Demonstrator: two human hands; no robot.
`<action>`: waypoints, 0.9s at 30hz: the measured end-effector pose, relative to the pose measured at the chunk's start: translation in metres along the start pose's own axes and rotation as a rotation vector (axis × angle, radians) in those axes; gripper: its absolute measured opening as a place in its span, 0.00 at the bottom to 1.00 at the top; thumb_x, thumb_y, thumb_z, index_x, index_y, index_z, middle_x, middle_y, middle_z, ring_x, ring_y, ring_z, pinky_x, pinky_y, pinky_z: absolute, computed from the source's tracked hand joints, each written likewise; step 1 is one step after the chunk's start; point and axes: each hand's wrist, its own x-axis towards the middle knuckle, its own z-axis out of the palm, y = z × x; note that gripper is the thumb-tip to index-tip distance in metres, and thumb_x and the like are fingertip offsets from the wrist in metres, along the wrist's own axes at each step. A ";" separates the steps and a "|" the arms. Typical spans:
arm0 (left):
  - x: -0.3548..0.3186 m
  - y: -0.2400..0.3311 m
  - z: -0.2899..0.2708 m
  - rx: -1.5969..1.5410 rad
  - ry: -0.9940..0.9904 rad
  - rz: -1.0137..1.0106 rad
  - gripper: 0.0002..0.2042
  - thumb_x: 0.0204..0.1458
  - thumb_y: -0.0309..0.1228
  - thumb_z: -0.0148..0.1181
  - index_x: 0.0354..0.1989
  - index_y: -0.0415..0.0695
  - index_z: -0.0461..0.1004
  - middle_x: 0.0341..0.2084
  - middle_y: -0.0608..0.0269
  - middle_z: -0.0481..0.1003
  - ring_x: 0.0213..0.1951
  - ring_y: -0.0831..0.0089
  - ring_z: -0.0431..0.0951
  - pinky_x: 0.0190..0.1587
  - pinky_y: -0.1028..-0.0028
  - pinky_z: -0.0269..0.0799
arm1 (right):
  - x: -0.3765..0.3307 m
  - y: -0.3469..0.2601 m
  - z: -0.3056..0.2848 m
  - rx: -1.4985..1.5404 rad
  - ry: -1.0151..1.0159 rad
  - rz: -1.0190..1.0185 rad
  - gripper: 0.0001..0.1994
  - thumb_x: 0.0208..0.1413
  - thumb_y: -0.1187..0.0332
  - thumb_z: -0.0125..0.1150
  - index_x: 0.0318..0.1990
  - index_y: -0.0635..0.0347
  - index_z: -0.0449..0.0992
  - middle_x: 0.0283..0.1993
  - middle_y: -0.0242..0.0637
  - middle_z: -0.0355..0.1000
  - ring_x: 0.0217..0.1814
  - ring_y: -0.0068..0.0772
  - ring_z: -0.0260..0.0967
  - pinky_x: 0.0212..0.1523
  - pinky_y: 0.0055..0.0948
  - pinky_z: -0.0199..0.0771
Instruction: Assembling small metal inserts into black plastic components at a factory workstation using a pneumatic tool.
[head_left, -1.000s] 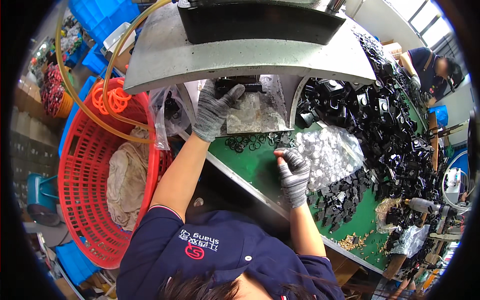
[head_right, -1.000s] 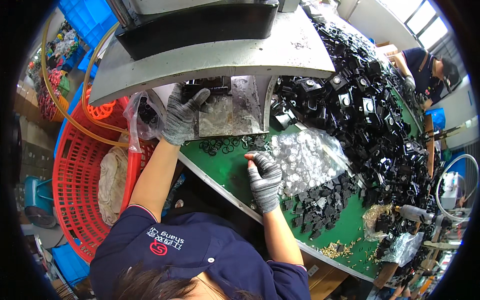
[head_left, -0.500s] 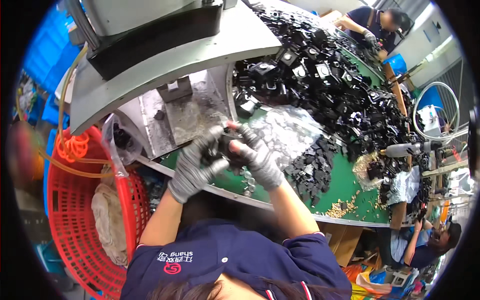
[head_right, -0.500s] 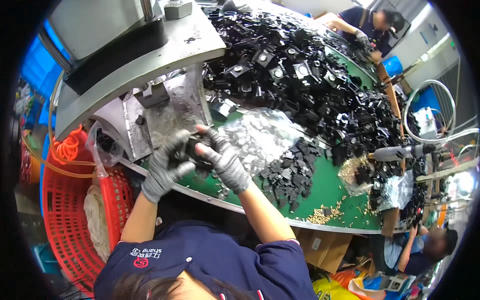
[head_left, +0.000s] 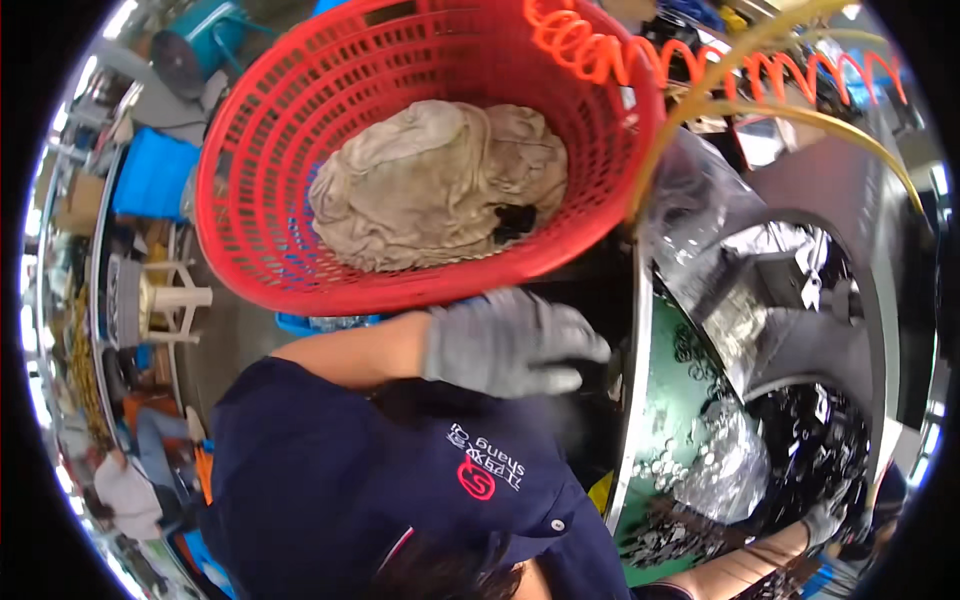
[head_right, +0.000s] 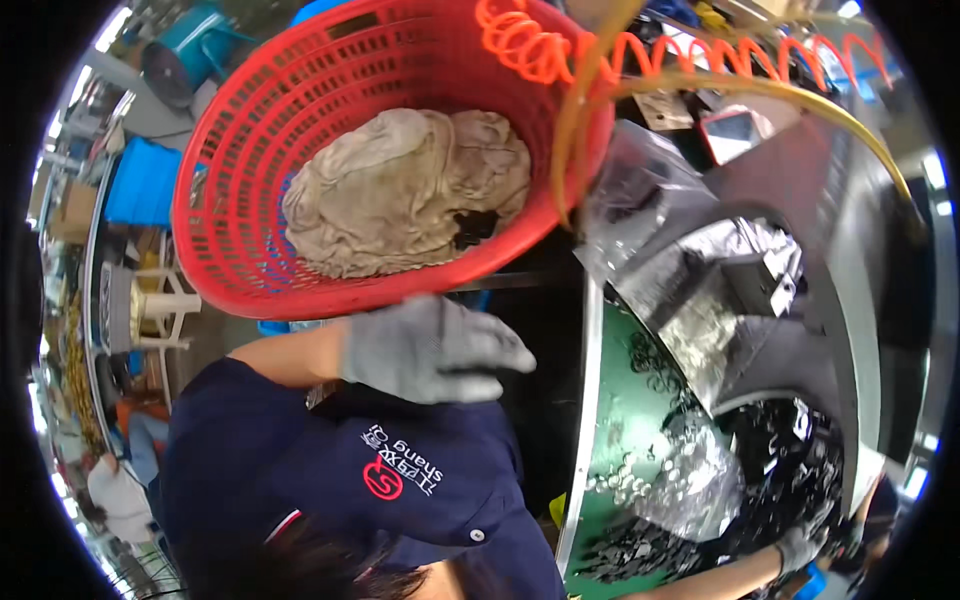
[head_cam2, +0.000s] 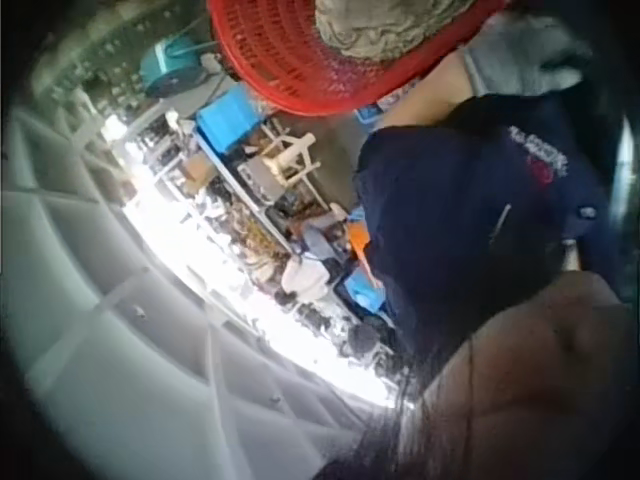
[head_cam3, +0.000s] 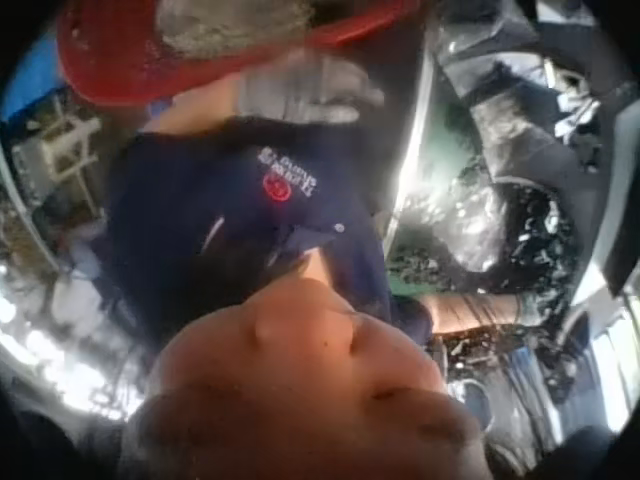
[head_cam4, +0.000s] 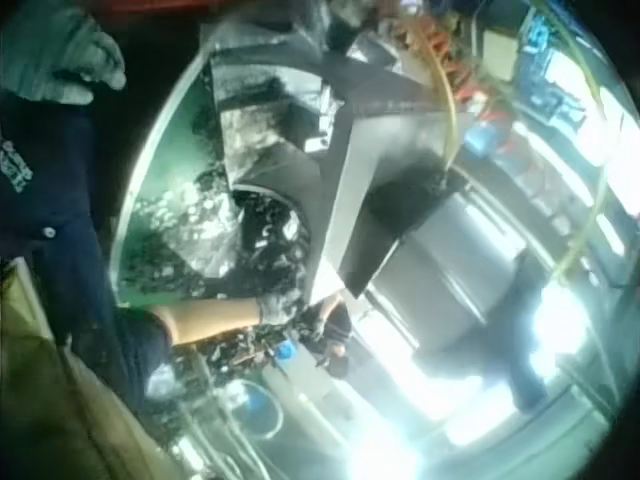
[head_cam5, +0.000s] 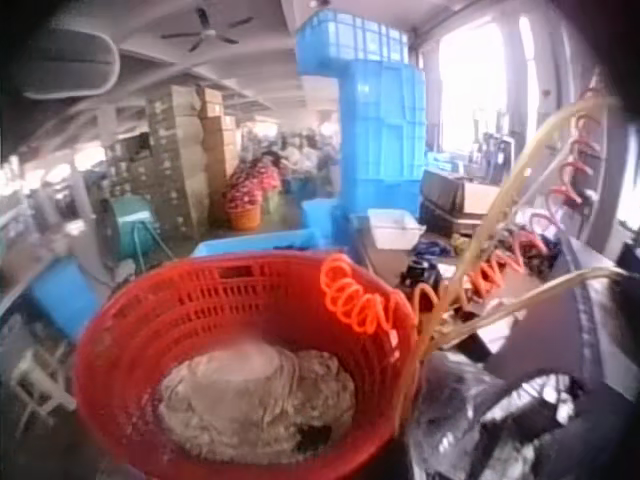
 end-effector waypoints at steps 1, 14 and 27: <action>-0.011 -0.006 -0.022 -0.059 0.086 -0.130 0.20 0.52 0.34 0.61 0.53 0.43 0.71 0.41 0.56 0.76 0.37 0.67 0.79 0.43 0.68 0.75 | -0.004 0.007 0.003 -0.059 -0.008 -0.029 0.26 0.62 0.74 0.35 0.68 0.72 0.48 0.74 0.48 0.41 0.76 0.46 0.37 0.73 0.44 0.43; -0.013 -0.297 0.020 0.402 -0.119 -0.641 0.28 0.43 0.46 0.64 0.51 0.42 0.73 0.44 0.47 0.76 0.44 0.49 0.76 0.46 0.58 0.72 | -0.145 -0.124 0.135 0.162 0.405 0.053 0.21 0.64 0.66 0.46 0.63 0.65 0.62 0.54 0.48 0.71 0.51 0.40 0.72 0.52 0.35 0.73; -0.055 -0.210 -0.043 -1.003 0.296 -0.716 0.34 0.53 0.35 0.57 0.69 0.47 0.51 0.54 0.48 0.68 0.44 0.58 0.77 0.46 0.61 0.76 | -0.334 -0.258 0.383 -0.270 -0.226 -0.459 0.13 0.52 0.77 0.59 0.45 0.59 0.78 0.42 0.44 0.76 0.39 0.39 0.76 0.40 0.31 0.76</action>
